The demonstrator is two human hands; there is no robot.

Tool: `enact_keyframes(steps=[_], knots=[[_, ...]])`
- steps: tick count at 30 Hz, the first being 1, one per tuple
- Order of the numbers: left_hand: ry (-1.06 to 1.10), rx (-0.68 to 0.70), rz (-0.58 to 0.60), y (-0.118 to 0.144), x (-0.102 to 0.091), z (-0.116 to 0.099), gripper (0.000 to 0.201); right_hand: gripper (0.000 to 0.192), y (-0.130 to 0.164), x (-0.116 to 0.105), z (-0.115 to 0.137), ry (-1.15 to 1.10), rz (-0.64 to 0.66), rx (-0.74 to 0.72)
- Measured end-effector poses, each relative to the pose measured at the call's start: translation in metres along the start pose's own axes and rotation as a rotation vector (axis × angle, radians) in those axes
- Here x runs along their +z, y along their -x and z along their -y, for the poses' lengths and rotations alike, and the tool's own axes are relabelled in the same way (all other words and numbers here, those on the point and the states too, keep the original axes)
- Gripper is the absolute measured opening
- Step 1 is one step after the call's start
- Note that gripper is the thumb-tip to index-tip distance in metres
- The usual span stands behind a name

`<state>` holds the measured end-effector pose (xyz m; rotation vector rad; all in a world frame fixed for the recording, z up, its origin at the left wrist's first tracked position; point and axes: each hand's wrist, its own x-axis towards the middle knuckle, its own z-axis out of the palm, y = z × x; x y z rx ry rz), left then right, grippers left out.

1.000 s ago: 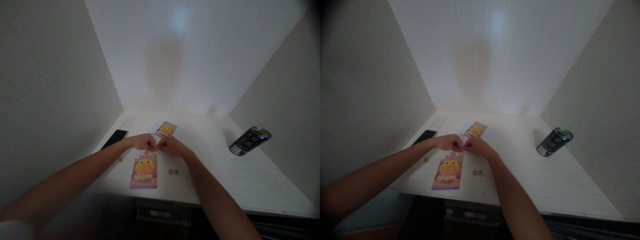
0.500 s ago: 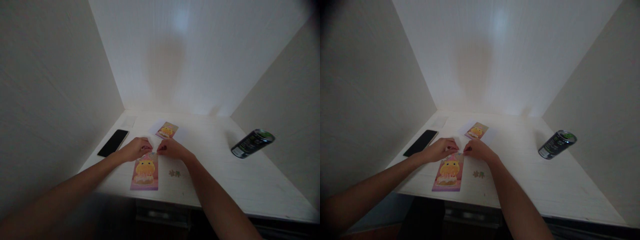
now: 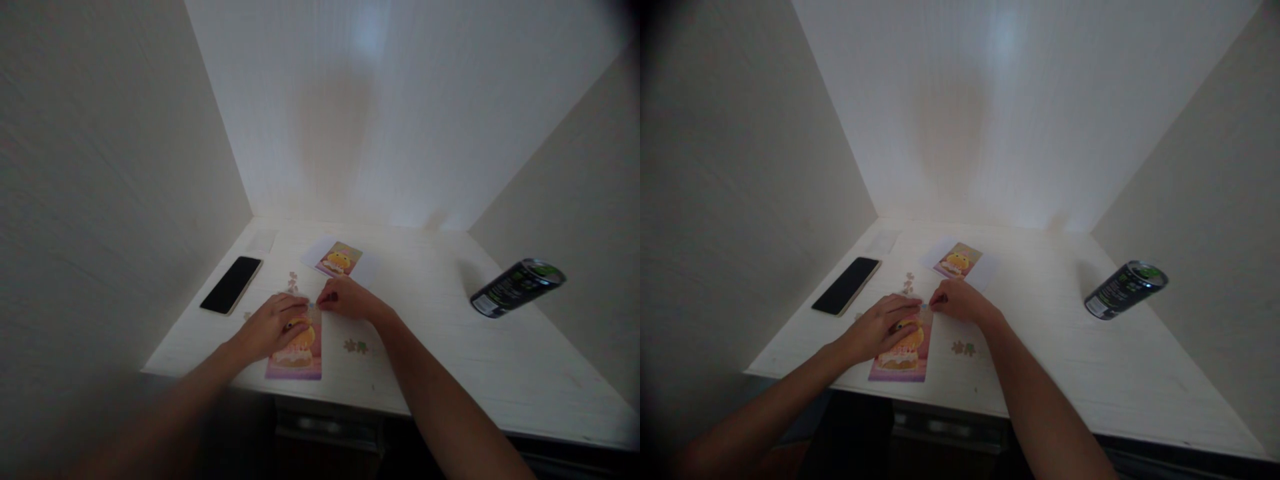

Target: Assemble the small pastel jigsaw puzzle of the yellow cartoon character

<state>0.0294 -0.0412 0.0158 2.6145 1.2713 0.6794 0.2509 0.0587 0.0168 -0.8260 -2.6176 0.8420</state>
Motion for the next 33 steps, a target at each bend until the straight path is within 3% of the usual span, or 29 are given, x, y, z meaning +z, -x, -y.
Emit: enact_keyframes(steps=[21,25,29,33], knots=[[0.012,0.047,-0.05,0.002,0.006,0.001,0.02,0.013,0.0,-0.002,-0.001,-0.007,0.048,-0.048],[-0.018,0.05,-0.01,0.001,0.003,-0.001,0.022,0.018,0.006,-0.004,0.018,0.2,0.09,-0.061],[-0.041,0.062,0.029,0.0,-0.002,-0.004,0.028,0.028,0.02,0.001,0.043,0.457,0.078,0.074],[-0.031,0.081,0.027,0.001,-0.001,-0.003,0.027,0.026,0.028,-0.002,0.041,0.336,0.019,0.085]])
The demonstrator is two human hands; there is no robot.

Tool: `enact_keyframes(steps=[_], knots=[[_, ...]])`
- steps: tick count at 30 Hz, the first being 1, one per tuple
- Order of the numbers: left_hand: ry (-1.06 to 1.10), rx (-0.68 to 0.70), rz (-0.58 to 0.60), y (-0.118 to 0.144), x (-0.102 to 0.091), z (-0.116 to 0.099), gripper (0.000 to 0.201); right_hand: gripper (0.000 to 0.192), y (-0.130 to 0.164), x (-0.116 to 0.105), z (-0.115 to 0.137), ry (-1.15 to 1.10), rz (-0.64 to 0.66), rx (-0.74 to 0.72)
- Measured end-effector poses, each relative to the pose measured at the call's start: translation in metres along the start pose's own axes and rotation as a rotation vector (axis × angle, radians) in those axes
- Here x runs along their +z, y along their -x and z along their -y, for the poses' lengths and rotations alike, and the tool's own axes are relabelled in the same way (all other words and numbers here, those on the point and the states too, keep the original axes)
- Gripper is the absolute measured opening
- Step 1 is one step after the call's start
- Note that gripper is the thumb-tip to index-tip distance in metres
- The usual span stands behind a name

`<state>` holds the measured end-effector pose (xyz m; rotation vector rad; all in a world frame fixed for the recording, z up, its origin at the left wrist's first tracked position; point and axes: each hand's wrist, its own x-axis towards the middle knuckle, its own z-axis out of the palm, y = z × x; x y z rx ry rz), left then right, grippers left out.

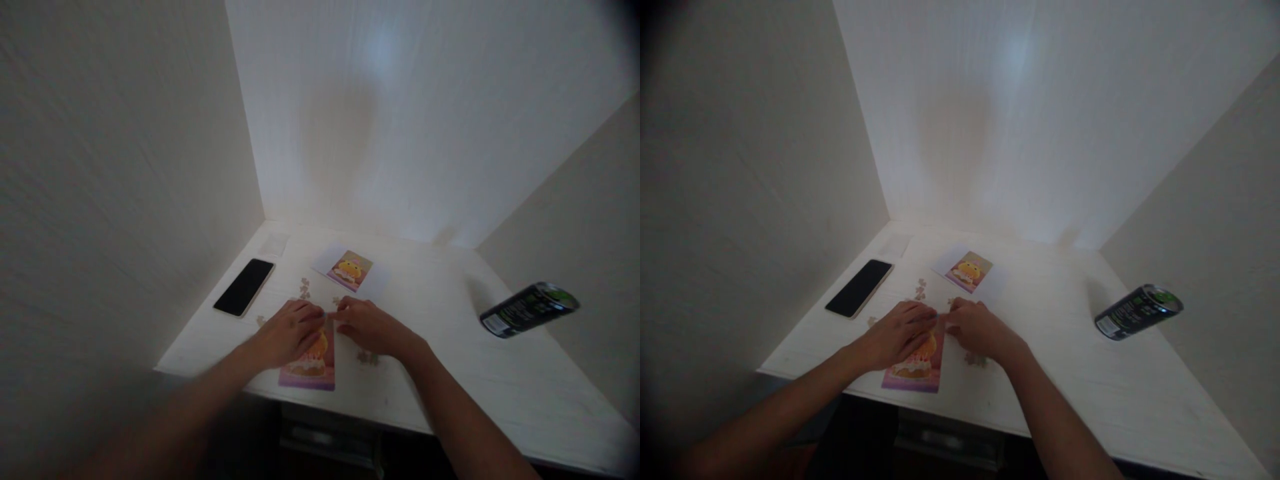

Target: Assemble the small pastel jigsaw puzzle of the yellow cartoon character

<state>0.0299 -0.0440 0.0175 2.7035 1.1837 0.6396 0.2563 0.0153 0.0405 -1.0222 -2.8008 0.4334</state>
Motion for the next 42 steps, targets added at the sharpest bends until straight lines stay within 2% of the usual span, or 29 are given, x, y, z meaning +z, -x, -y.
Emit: enact_keyframes(steps=[2,4,6,11,16,19,23,26,29,36,42], knots=[[0.021,0.002,-0.018,0.001,0.003,0.003,0.025,0.029,-0.004,-0.001,-0.011,-0.066,-0.132,0.106],[0.044,-0.003,-0.042,0.003,0.008,0.007,0.024,0.033,-0.011,0.0,-0.022,-0.057,-0.185,0.186],[0.063,-0.012,-0.056,0.004,0.011,0.01,0.023,0.036,-0.02,0.002,-0.027,-0.051,-0.15,0.172],[0.082,-0.019,-0.084,0.005,0.015,0.015,0.02,0.029,-0.036,0.009,-0.026,-0.152,-0.1,0.127],[0.097,-0.016,-0.079,0.006,0.015,0.016,0.019,0.034,-0.042,0.014,-0.037,-0.348,-0.042,0.164],[0.11,-0.02,-0.082,0.006,0.016,0.017,0.018,0.031,-0.046,0.014,-0.046,-0.45,0.0,0.195],[0.134,-0.018,-0.093,0.007,0.015,0.018,0.016,0.026,-0.05,0.012,-0.053,-0.62,0.005,0.271],[0.147,-0.012,-0.106,0.007,0.015,0.018,0.014,0.023,-0.052,0.011,-0.055,-0.798,0.011,0.288],[0.154,-0.013,-0.133,0.007,0.016,0.018,0.013,0.024,-0.053,0.009,-0.055,-0.87,0.026,0.292],[0.157,-0.07,-0.261,0.007,0.013,0.018,0.011,0.029,-0.056,0.003,-0.046,-0.87,0.044,0.333],[0.135,-0.228,-0.476,0.009,0.006,0.028,0.015,0.026,-0.054,0.001,-0.049,-0.885,0.012,0.389]])
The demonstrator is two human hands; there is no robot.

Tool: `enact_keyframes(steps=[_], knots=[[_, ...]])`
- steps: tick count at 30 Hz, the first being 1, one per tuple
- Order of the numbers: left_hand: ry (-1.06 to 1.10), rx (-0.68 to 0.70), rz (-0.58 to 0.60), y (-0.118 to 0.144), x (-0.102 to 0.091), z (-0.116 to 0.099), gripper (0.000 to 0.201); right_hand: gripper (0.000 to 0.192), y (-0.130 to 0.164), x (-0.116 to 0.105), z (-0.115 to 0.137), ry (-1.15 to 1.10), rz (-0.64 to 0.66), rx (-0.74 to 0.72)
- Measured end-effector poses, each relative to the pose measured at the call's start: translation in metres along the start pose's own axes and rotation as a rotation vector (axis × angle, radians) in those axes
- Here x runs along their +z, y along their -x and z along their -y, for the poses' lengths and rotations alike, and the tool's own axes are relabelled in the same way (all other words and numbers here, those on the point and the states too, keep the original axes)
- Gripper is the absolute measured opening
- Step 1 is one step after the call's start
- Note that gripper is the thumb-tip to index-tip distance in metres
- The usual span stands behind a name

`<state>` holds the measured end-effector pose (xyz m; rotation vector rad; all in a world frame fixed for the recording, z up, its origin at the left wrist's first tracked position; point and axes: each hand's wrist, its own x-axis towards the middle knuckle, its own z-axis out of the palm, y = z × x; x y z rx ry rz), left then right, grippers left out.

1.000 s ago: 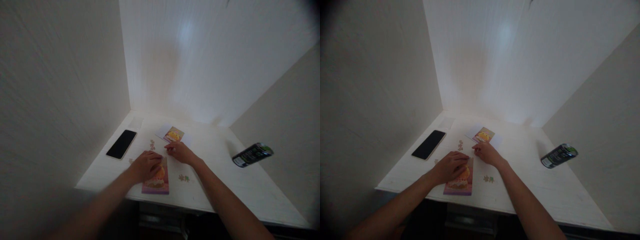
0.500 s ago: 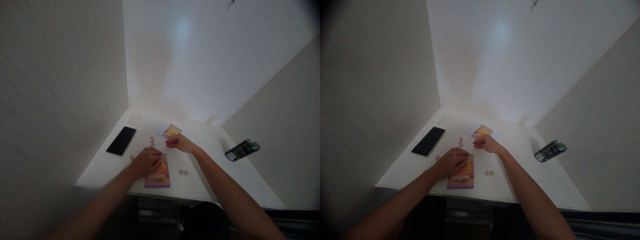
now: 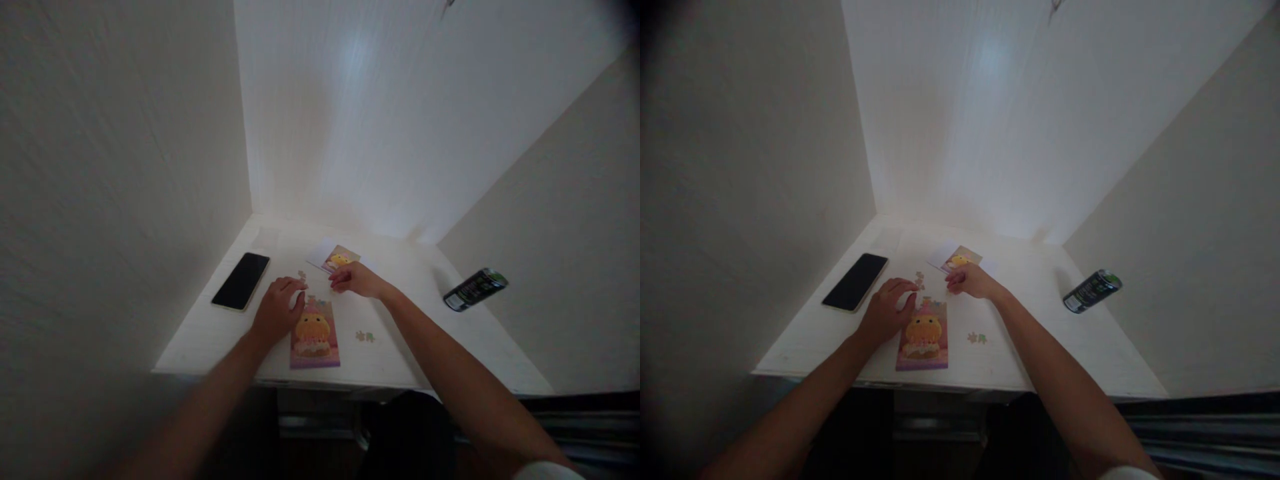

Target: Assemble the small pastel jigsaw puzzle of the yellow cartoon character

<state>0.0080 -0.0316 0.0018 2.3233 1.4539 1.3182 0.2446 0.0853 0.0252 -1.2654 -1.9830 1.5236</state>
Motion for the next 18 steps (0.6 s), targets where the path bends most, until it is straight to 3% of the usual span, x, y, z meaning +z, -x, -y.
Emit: enact_keyframes(steps=[3,7,11,18], knots=[[0.019,-0.016,-0.032,0.0,-0.001,0.002,0.016,0.028,0.006,0.002,0.002,-0.034,-0.019,-0.01],[0.079,0.034,0.054,0.0,0.002,-0.002,0.024,0.03,0.019,0.021,0.013,-0.127,-0.053,-0.085],[0.116,0.081,0.114,0.001,0.003,-0.007,0.012,0.031,0.029,0.043,0.021,-0.245,-0.139,-0.105],[0.117,0.089,0.088,0.007,0.0,-0.02,0.014,0.035,0.04,0.064,0.021,-0.332,-0.254,-0.089]])
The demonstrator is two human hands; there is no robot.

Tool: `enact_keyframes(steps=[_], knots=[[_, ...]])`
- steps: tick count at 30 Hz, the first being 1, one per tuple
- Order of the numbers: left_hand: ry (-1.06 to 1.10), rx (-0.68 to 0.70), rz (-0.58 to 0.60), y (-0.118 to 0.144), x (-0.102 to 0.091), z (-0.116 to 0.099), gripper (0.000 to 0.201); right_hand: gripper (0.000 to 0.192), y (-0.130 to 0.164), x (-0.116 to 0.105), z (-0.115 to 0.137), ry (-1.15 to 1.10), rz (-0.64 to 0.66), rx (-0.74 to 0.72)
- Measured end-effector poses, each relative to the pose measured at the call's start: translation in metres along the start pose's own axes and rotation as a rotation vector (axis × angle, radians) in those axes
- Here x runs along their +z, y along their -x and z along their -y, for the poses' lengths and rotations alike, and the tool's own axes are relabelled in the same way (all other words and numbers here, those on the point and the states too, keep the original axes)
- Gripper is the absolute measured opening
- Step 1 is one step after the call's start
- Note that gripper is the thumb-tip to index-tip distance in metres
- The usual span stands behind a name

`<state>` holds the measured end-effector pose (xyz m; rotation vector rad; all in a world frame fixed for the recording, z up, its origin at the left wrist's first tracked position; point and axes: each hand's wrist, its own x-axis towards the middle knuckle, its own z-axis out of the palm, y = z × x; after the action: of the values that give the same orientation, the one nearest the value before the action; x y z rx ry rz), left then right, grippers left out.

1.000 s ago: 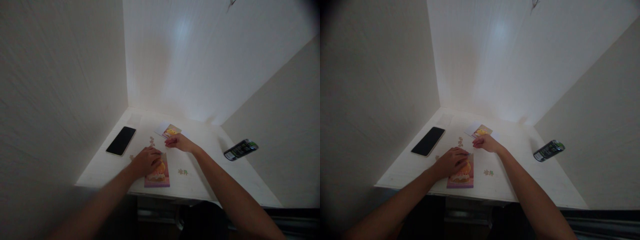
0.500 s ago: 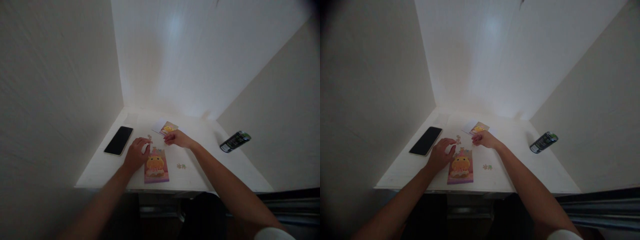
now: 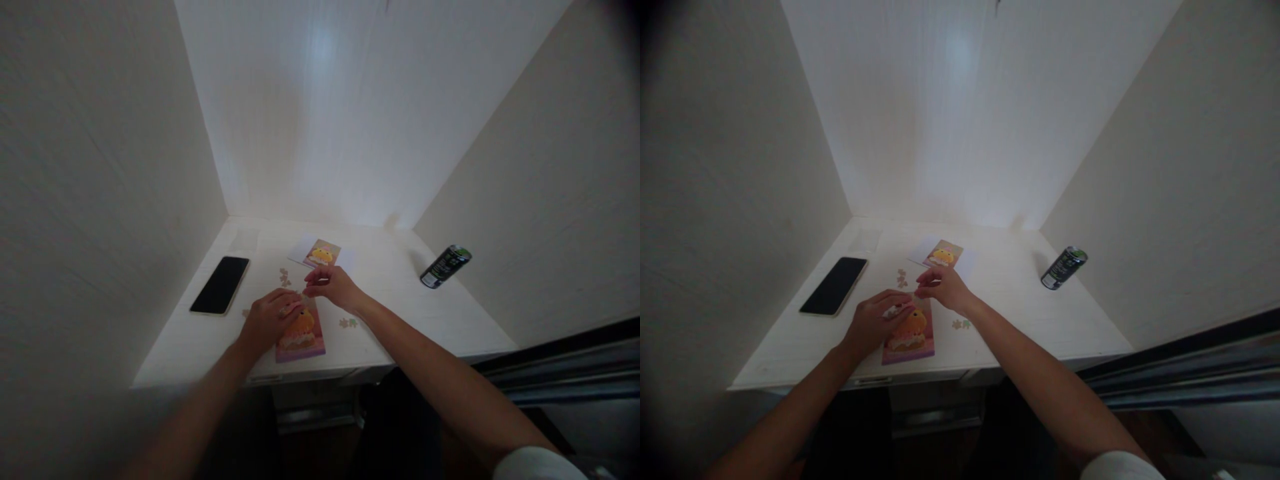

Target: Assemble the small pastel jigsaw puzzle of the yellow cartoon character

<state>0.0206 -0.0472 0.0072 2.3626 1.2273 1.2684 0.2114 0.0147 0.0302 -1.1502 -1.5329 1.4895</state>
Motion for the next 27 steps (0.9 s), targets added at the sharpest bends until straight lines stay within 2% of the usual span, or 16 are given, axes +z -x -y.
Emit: enact_keyframes(steps=[3,5,7,10,12,14,18,22,25,27], knots=[[-0.019,0.0,-0.021,0.001,-0.003,-0.007,0.014,0.034,0.01,0.001,0.006,0.033,0.011,-0.022],[-0.054,0.005,-0.01,0.008,-0.012,-0.01,0.014,0.032,0.022,-0.01,0.014,0.122,0.088,-0.035],[-0.12,-0.007,0.015,0.021,-0.028,-0.011,0.016,0.03,0.039,-0.031,0.02,0.36,0.23,-0.049],[-0.295,-0.069,-0.006,0.047,-0.06,-0.01,0.02,0.038,0.068,-0.067,0.019,0.753,0.26,-0.095],[-0.343,-0.062,0.068,0.063,-0.078,-0.008,0.023,0.032,0.084,-0.082,0.01,0.832,0.293,-0.091],[-0.371,-0.037,0.133,0.072,-0.088,-0.007,0.024,0.022,0.094,-0.088,-0.001,0.831,0.311,-0.115],[-0.396,0.024,0.192,0.071,-0.093,-0.005,0.025,0.01,0.097,-0.086,-0.016,0.81,0.241,-0.16],[-0.406,0.013,0.255,0.062,-0.097,-0.007,0.024,0.003,0.096,-0.086,-0.016,0.816,0.208,-0.116],[-0.423,-0.03,0.274,0.056,-0.095,-0.017,0.023,0.008,0.092,-0.089,-0.014,0.824,0.207,-0.071],[-0.404,-0.033,0.257,0.052,-0.084,-0.029,0.021,0.012,0.081,-0.089,-0.012,0.801,0.232,-0.066]])
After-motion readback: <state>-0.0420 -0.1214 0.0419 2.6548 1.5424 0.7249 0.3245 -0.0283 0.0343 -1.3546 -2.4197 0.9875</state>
